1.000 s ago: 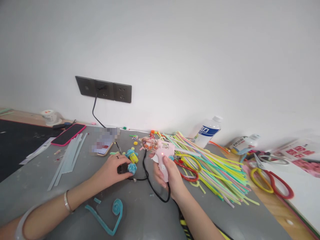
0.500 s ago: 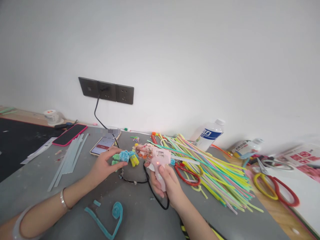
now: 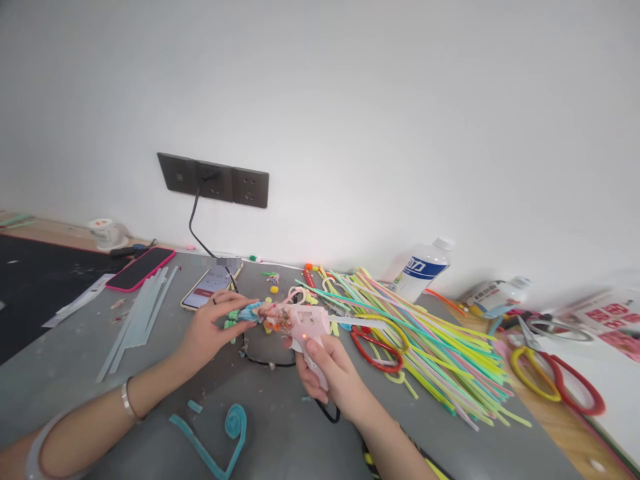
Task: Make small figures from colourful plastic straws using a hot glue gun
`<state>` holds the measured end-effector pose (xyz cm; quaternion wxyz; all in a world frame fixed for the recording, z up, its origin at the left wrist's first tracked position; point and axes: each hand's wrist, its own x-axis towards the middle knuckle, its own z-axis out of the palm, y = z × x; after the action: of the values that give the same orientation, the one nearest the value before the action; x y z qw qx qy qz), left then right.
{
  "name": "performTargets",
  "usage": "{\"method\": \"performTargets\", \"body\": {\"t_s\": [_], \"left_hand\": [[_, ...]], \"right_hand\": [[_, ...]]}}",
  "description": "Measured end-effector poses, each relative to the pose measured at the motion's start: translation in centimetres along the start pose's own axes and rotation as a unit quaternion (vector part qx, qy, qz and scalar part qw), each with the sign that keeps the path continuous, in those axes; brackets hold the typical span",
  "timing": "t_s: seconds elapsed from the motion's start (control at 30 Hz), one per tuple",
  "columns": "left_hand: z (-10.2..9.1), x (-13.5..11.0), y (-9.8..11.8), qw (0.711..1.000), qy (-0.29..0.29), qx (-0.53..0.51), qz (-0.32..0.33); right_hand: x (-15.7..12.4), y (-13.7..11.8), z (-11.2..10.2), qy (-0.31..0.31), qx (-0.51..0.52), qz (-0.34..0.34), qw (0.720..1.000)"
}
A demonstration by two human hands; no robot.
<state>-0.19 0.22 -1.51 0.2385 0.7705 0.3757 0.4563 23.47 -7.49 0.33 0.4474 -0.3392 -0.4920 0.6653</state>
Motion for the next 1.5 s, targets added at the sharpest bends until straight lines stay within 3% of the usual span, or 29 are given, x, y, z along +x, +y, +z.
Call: {"method": "performTargets", "body": {"t_s": [1.17, 1.5], "left_hand": [[-0.28, -0.02, 0.11, 1.000, 0.018, 0.000, 0.010], [-0.30, 0.01, 0.21, 1.000, 0.026, 0.012, 0.001]], "right_hand": [[0.12, -0.49, -0.06, 0.050, -0.040, 0.022, 0.998], [-0.21, 0.08, -0.42, 0.021, -0.036, 0.018, 0.999]]}}
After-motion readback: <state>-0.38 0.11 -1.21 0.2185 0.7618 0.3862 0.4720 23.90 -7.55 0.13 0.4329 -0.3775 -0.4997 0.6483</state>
